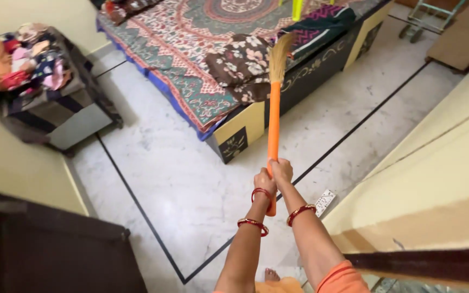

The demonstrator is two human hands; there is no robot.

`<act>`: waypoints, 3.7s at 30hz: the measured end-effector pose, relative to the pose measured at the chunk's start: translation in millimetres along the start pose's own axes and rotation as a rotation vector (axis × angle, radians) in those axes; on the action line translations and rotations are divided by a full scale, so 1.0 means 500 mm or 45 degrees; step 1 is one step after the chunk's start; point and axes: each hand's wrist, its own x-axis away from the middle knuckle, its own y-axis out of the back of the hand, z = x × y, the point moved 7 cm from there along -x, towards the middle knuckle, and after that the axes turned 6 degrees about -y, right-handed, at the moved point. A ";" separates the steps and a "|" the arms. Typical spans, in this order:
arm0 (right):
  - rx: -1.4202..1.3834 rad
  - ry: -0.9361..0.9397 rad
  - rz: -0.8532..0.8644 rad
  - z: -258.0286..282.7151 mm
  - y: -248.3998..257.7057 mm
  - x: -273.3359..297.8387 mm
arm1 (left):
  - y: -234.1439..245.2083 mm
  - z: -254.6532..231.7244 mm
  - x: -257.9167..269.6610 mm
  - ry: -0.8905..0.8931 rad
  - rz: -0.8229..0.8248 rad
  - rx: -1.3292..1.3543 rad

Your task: The person uses a broom to sweep the floor in a house, moving through a hallway, a bedroom, and near a sink area.

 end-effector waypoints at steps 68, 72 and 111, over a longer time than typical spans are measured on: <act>-1.154 -0.358 -0.273 0.287 0.946 -2.007 | -1.418 -1.093 -1.548 -0.164 0.584 0.274; -1.042 -0.437 -0.164 0.282 1.036 -2.141 | -1.542 -1.167 -1.611 -0.192 0.475 0.310; -0.265 -0.204 0.112 0.533 1.331 -3.448 | -2.303 -1.503 -2.612 0.344 0.127 0.654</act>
